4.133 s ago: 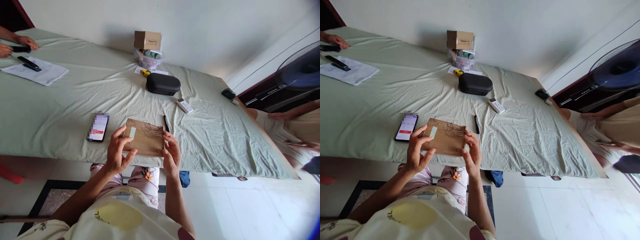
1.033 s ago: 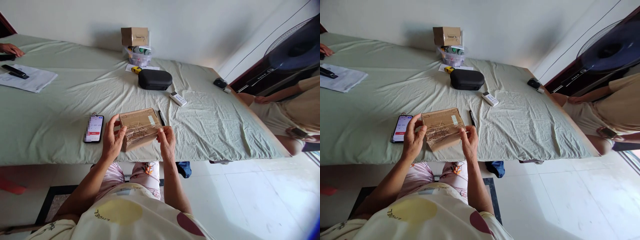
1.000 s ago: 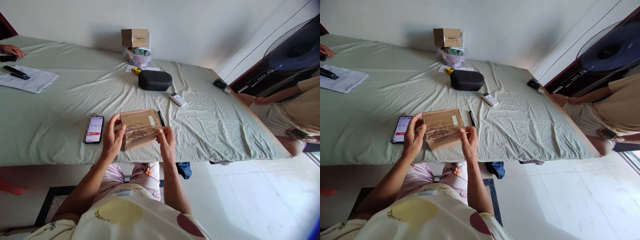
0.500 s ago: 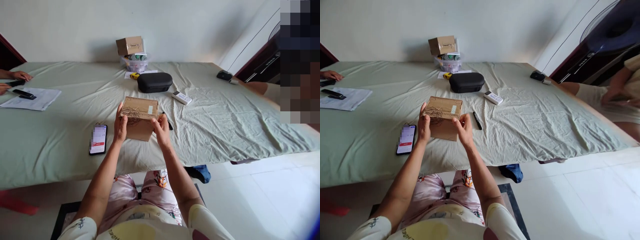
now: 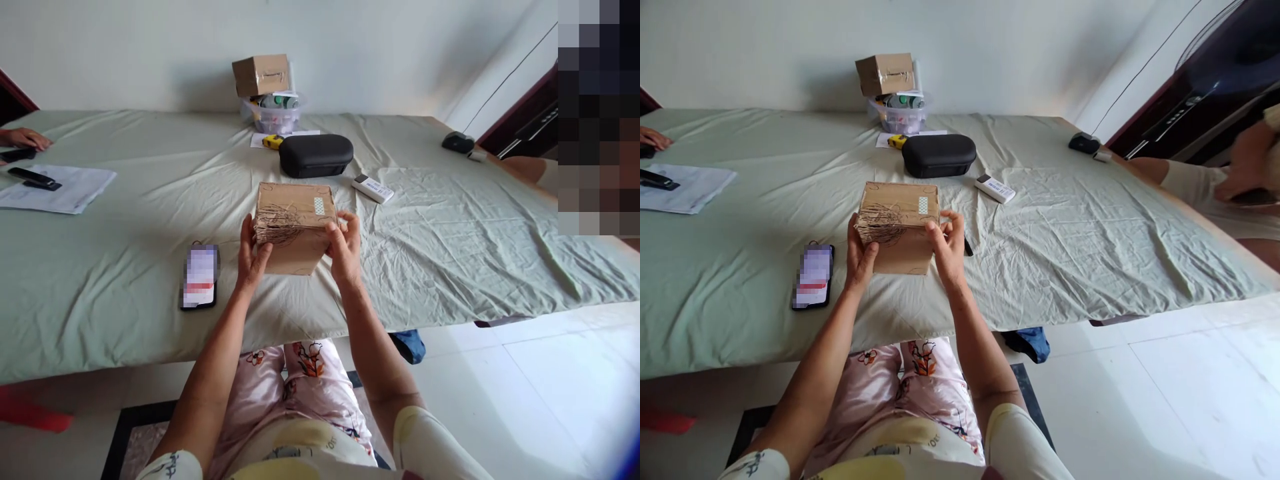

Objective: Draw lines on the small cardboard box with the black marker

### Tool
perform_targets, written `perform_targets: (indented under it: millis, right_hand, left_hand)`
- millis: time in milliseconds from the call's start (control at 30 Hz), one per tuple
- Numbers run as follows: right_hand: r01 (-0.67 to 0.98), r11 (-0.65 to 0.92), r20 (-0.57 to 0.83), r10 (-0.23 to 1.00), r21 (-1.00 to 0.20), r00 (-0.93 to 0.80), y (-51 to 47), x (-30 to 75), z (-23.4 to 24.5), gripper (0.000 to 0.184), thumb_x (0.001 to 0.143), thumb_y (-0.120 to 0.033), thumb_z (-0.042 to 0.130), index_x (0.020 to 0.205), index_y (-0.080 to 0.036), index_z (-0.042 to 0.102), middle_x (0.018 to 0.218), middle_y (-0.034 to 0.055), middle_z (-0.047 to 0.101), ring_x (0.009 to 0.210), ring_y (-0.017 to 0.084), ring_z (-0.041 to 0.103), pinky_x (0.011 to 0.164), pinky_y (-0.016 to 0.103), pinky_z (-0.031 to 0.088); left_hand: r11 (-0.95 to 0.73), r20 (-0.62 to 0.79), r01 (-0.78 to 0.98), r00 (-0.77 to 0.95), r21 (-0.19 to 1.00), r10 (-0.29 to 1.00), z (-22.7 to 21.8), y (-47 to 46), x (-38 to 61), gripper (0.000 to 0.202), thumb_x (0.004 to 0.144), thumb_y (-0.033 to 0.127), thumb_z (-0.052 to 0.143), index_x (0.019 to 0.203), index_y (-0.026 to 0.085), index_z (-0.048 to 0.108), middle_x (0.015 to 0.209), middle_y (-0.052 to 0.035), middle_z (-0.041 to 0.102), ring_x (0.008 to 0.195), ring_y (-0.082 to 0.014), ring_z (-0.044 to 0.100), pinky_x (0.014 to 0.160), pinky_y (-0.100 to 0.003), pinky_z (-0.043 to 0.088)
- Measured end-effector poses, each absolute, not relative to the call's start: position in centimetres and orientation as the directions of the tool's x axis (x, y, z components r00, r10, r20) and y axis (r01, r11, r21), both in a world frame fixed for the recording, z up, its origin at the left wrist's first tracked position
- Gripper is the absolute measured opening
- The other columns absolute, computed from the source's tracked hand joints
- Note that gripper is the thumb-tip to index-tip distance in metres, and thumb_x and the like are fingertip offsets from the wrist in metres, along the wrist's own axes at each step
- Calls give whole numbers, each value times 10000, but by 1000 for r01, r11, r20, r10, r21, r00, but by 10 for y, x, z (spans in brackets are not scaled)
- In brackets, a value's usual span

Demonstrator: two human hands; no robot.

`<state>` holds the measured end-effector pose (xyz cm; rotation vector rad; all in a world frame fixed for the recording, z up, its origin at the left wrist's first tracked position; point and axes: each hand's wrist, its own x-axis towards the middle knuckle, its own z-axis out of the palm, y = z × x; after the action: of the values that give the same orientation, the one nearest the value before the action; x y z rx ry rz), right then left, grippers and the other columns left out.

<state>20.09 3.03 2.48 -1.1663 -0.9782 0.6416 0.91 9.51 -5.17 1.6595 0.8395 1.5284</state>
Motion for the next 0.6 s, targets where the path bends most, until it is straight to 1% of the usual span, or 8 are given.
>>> perform_targets:
  millis: [67,167,267,333,367,467,533,600]
  right_hand:
    - [124,306,328,831,-944,449,31,206,24,672,850,-763,711,1363,-349,580,751,-49,490,649,155,488,601,319,440]
    - [166,327,367,841,-930,397,33,214,26,681,891,-719,697,1460,-354,615,708,-45,485,617,155,482,577,323,445]
    - [135,335,361,848,-933,389,35,220,28,688,877,-723,709,1449,-346,650,649,-63,433,550,132,410,531,310,406]
    - [127,329,352,857,-936,377,37,221,29,710,861,-742,713,1444,-343,653,639,-66,443,534,127,397,522,307,398]
    - [130,325,350,862,-937,368,38,221,29,722,855,-752,713,1447,-344,650,645,-62,466,541,130,412,528,308,406]
    - [143,320,350,864,-937,362,41,218,25,759,846,-787,700,1466,-355,630,731,-31,581,631,160,526,591,323,468]
    - [151,321,354,860,-935,368,44,216,22,770,848,-808,682,1473,-362,623,823,-4,654,724,187,609,645,344,518]
    - [160,337,374,848,-928,376,46,215,19,757,858,-808,677,1467,-361,628,900,18,698,807,211,662,695,367,557]
  left_hand:
    - [-540,536,24,89,842,840,-48,95,7,1055,906,833,615,1719,271,246,1663,-202,502,1573,-327,503,1267,-458,473]
    - [-553,547,28,115,832,829,-37,102,-1,1070,873,819,679,1716,330,240,1734,-196,379,1526,-350,542,1201,-484,532]
    - [-602,595,-16,166,799,786,-22,113,-10,969,891,777,697,1690,432,270,1840,-111,159,1661,-368,347,1251,-535,473]
    - [-647,636,-25,215,762,741,-14,119,-12,872,903,761,694,1643,433,370,1862,-61,94,1720,-358,194,1322,-556,372]
    - [-667,654,-25,229,744,721,-11,121,-11,808,909,759,686,1596,410,447,1861,-54,111,1725,-353,175,1348,-561,324]
    - [-702,690,-12,203,712,695,-7,120,-1,605,953,755,611,1384,331,614,1816,-72,279,1701,-327,261,1384,-559,255]
    - [-711,702,3,149,704,696,-7,116,7,522,991,730,551,1292,309,619,1776,-83,367,1685,-296,308,1385,-544,270]
    - [-714,709,18,107,700,697,-7,112,13,480,1013,702,522,1263,298,593,1761,-91,392,1679,-274,321,1384,-525,279]
